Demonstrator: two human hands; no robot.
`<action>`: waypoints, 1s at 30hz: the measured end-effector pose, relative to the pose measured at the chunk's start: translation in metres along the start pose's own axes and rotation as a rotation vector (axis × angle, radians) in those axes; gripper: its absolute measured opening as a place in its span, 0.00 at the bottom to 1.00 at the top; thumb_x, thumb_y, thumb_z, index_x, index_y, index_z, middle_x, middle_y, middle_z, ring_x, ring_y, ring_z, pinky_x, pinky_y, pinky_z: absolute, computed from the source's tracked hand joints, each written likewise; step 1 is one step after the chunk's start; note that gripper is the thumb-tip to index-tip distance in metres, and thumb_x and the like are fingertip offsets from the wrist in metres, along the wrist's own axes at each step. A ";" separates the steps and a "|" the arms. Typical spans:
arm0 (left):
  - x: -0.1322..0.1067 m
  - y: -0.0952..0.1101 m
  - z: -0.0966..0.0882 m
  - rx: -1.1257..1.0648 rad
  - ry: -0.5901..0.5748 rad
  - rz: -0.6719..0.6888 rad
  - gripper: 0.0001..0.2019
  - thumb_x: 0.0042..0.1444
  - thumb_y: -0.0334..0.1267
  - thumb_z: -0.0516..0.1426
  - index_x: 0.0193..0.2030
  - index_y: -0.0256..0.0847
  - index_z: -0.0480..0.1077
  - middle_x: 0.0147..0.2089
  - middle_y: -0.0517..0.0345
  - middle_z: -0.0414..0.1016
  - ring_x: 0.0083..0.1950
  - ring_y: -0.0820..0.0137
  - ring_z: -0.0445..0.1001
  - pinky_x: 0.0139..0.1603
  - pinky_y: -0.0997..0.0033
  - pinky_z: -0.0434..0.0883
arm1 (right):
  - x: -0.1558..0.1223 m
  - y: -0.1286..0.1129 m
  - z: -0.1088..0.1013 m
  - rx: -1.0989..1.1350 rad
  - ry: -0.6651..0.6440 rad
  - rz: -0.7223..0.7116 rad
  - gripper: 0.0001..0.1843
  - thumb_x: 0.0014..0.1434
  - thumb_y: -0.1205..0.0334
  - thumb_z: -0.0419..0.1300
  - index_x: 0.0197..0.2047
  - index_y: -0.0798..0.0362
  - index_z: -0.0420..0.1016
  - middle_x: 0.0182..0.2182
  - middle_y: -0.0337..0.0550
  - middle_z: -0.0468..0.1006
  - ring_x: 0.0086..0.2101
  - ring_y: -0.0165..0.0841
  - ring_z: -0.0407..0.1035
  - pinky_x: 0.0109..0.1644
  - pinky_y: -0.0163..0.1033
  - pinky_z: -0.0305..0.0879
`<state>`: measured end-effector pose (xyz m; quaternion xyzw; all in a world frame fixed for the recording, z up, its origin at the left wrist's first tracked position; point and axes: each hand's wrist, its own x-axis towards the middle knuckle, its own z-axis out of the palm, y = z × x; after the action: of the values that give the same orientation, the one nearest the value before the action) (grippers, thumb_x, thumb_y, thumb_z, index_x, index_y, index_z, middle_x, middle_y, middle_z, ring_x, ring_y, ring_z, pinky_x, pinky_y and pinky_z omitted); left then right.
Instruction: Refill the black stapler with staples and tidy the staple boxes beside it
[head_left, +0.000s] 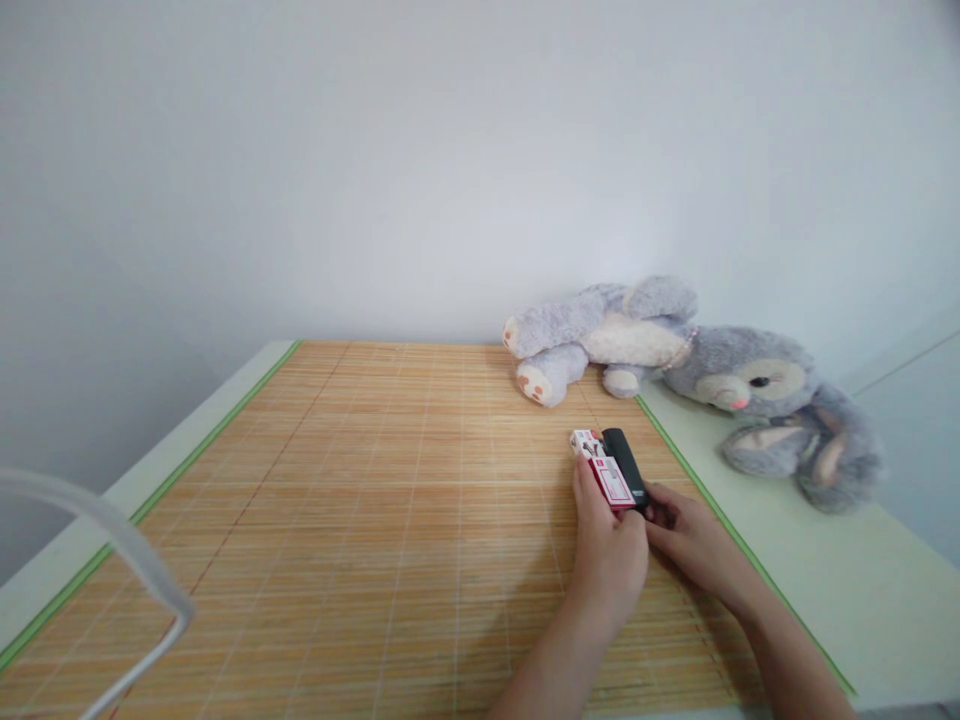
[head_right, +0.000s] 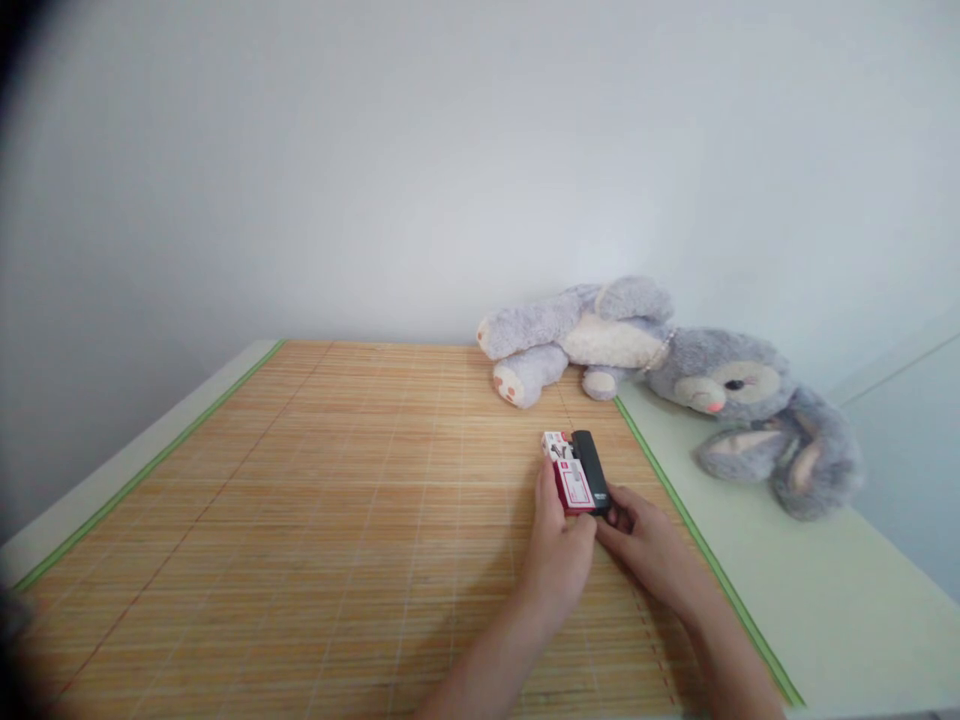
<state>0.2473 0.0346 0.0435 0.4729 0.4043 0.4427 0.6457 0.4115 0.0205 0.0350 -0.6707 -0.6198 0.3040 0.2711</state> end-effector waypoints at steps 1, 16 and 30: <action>0.000 0.000 -0.001 -0.008 0.016 -0.003 0.52 0.52 0.25 0.57 0.82 0.43 0.37 0.83 0.49 0.46 0.82 0.60 0.47 0.82 0.60 0.42 | 0.000 -0.001 0.000 -0.003 0.008 0.003 0.25 0.57 0.50 0.64 0.54 0.54 0.79 0.35 0.41 0.81 0.35 0.39 0.71 0.40 0.41 0.67; 0.001 -0.017 -0.040 0.363 0.083 0.224 0.36 0.61 0.27 0.54 0.77 0.39 0.53 0.78 0.44 0.57 0.80 0.61 0.55 0.80 0.53 0.55 | -0.004 -0.003 0.000 0.142 0.054 0.034 0.31 0.55 0.44 0.69 0.57 0.54 0.81 0.30 0.39 0.77 0.32 0.36 0.69 0.37 0.40 0.67; -0.062 0.016 -0.168 1.121 0.110 0.356 0.27 0.70 0.38 0.52 0.74 0.55 0.61 0.78 0.61 0.60 0.79 0.60 0.55 0.78 0.44 0.60 | -0.062 -0.026 0.022 0.009 0.378 -0.004 0.35 0.67 0.45 0.61 0.73 0.45 0.62 0.44 0.43 0.74 0.33 0.32 0.70 0.35 0.37 0.73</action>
<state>0.0685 0.0206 0.0278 0.7790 0.5239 0.2867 0.1912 0.3750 -0.0395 0.0434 -0.7134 -0.5579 0.1746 0.3865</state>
